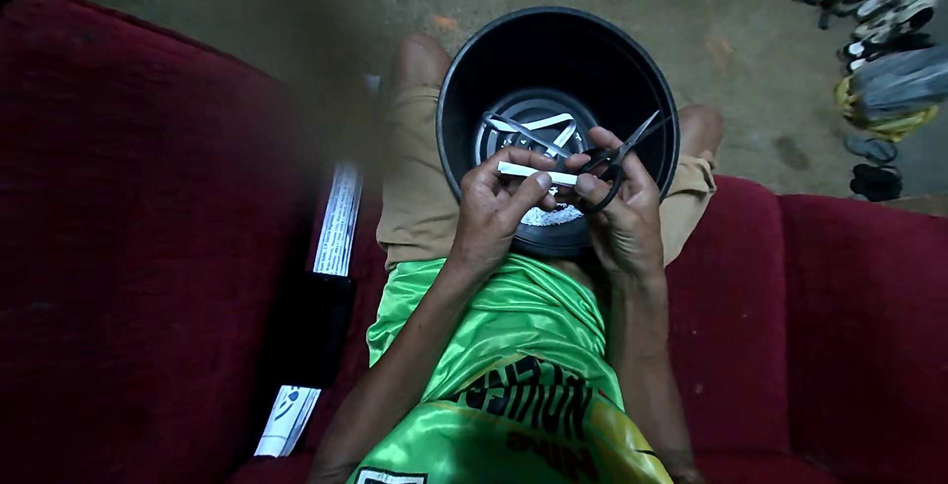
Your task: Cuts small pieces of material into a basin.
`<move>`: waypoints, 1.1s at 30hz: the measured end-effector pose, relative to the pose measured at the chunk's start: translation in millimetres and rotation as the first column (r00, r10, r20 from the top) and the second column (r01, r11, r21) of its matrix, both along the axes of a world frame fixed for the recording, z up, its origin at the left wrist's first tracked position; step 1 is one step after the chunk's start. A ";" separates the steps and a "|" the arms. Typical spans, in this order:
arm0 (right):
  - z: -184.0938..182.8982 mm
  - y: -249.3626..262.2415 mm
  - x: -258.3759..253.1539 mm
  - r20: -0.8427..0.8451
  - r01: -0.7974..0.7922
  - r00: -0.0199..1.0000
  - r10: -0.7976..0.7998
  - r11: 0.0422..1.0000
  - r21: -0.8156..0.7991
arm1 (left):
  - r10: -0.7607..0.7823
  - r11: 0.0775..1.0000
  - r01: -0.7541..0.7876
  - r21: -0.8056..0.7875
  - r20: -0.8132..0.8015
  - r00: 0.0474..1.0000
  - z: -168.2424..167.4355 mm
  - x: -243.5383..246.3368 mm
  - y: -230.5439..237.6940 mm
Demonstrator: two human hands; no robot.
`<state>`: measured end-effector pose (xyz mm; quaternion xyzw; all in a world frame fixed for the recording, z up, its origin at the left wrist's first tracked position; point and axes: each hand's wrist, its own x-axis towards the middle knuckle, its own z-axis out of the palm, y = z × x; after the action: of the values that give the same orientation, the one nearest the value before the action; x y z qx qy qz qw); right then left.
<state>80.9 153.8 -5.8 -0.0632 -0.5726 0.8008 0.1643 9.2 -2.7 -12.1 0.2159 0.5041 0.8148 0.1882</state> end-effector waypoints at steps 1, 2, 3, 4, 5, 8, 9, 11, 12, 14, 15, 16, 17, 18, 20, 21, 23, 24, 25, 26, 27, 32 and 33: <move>0.3 1.1 0.4 0.003 -0.003 1.000 0.003 1.000 0.015 | 0.006 1.000 -0.006 0.019 0.003 1.000 -1.5 -1.6 1.1; 0.4 2.3 0.4 0.002 -0.002 1.000 0.002 1.000 0.027 | 0.014 0.999 -0.014 0.050 0.001 1.000 -3.5 -3.8 2.9; 0.7 3.1 0.0 0.003 0.005 1.000 -0.005 0.999 0.034 | 0.019 0.998 -0.019 0.061 0.000 1.000 -4.1 -4.6 3.8; 1.3 3.3 -0.5 0.006 0.014 1.000 -0.014 0.999 0.044 | 0.021 0.998 -0.020 0.058 -0.004 1.000 -3.9 -4.4 4.1; 1.7 3.2 -0.8 0.012 0.019 1.000 -0.019 0.999 0.051 | 0.024 0.998 -0.023 0.062 -0.017 1.000 -4.7 -5.2 4.6; 1.7 0.8 -0.2 0.020 0.021 1.000 -0.023 0.997 0.069 | 0.026 1.000 -0.026 0.000 -0.046 0.999 -1.4 -1.8 1.4; 1.8 -0.1 0.2 0.020 0.019 1.000 -0.020 0.998 0.066 | 0.024 0.999 -0.026 -0.026 -0.054 0.998 0.4 -0.2 0.0; 2.0 -1.3 1.4 0.021 0.017 1.000 -0.019 0.996 0.082 | 0.026 0.998 -0.030 -0.053 -0.068 0.997 1.6 1.1 -0.6; 2.3 -1.6 1.6 0.017 0.019 1.000 -0.020 0.995 0.094 | 0.028 0.998 -0.033 -0.057 -0.072 0.997 1.5 1.2 0.0; 2.7 -1.7 1.3 0.014 0.023 1.000 -0.025 0.992 0.122 | 0.025 0.998 -0.030 -0.064 -0.077 0.997 1.3 0.9 0.6; 3.0 -1.9 1.1 0.013 0.026 1.000 -0.028 0.991 0.133 | 0.017 0.998 -0.022 -0.067 -0.076 0.997 1.1 0.9 0.3; 2.9 -2.1 0.7 0.008 0.033 0.999 -0.035 0.989 0.141 | 0.007 0.997 -0.012 -0.073 -0.074 0.997 1.3 0.9 -0.1; 2.6 -1.9 0.4 0.000 0.040 0.999 -0.041 0.989 0.145 | -0.006 0.997 0.000 -0.082 -0.073 0.997 1.7 0.9 -0.4; 2.3 -1.4 0.2 -0.006 0.044 0.999 -0.044 0.987 0.153 | -0.018 0.996 0.012 -0.089 -0.074 0.997 2.4 0.9 -0.3; 1.8 -0.8 0.5 -0.009 0.040 0.999 -0.039 0.983 0.176 | -0.029 0.996 0.022 -0.089 -0.081 0.996 3.6 2.1 0.8; 1.9 -0.8 0.7 -0.010 0.038 0.999 -0.036 0.981 0.191 | -0.026 0.997 0.020 -0.073 -0.083 0.996 3.3 2.7 2.2; 2.3 -1.1 1.2 -0.017 0.035 0.999 -0.032 0.974 0.224 | -0.010 1.000 0.008 -0.030 -0.070 0.997 1.4 2.2 6.0; 1.9 -0.7 1.6 -0.022 0.032 0.999 -0.028 0.971 0.236 | -0.004 1.000 0.003 -0.018 -0.057 0.998 1.0 2.1 6.7; 1.1 0.1 1.9 -0.026 0.033 0.999 -0.027 0.970 0.240 | 0.000 1.000 0.000 -0.006 -0.039 0.999 0.5 1.9 7.0; 0.0 1.0 2.2 -0.033 0.032 0.999 -0.024 0.971 0.235 | 0.003 1.000 -0.003 0.007 -0.020 1.000 -0.2 1.3 7.3; -1.5 1.6 2.7 -0.039 0.031 0.999 -0.022 0.973 0.229 | 0.008 0.999 -0.008 0.031 0.000 1.000 -1.5 0.0 8.1; -4.3 -3.0 2.2 -0.057 0.041 0.998 -0.032 0.983 0.177 | 0.017 0.998 -0.021 0.062 0.053 0.998 -1.7 2.0 9.8; -4.0 -3.7 1.5 -0.060 0.039 0.998 -0.028 0.983 0.182 | 0.018 0.998 -0.021 0.053 0.057 0.998 -0.3 3.7 9.2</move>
<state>82.4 150.1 -9.8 -0.0344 -0.6376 0.7434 0.1991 12.9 6.5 -12.4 0.1928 0.4786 0.8356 0.1883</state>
